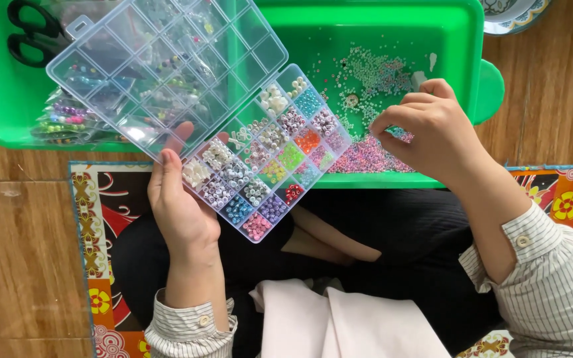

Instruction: Sorting and organizing small decorative beads into a multi-compartment plastic storage box.

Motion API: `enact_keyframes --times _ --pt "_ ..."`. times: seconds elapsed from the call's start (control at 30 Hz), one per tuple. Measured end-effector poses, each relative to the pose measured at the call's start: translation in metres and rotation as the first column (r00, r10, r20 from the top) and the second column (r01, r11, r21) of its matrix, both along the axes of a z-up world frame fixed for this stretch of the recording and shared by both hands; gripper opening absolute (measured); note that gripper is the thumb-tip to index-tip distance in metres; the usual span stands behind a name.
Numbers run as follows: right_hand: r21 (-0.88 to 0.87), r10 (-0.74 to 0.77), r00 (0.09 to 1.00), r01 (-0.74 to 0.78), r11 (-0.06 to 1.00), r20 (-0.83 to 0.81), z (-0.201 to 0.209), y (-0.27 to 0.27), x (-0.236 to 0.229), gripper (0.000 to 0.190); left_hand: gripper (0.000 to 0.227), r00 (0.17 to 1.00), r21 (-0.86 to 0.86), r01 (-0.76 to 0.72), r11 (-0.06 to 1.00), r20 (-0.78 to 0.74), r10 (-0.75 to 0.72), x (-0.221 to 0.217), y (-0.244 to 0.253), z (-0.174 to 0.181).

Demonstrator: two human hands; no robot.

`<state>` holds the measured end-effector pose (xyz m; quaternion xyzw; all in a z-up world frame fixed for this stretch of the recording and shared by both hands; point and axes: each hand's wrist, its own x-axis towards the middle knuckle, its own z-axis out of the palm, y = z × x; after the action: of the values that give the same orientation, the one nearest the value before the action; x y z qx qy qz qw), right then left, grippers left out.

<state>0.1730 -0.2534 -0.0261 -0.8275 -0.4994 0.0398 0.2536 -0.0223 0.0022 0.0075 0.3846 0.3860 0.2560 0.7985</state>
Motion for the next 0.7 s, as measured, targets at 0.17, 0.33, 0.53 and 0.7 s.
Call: enact_keyframes --times 0.17,0.33,0.53,0.7 --pt "0.007 -0.003 1.000 0.003 1.000 -0.013 0.003 0.000 0.000 0.016 0.041 1.000 -0.003 -0.022 1.000 0.007 0.022 -0.001 0.001 -0.002" --pt "-0.003 -0.014 1.000 0.014 1.000 -0.013 -0.002 -0.001 -0.001 0.016 0.041 1.000 0.004 -0.010 1.000 -0.005 0.010 0.003 -0.003 -0.002" --pt "0.148 0.009 0.998 -0.019 0.989 0.064 -0.024 -0.004 0.004 0.016 0.040 0.987 0.147 -0.073 0.987 -0.135 0.093 0.009 -0.011 0.001" --pt "0.081 -0.019 1.000 0.019 0.997 -0.008 -0.013 0.002 0.002 0.014 0.042 0.992 0.029 -0.012 0.999 -0.123 0.015 0.003 0.003 -0.002"
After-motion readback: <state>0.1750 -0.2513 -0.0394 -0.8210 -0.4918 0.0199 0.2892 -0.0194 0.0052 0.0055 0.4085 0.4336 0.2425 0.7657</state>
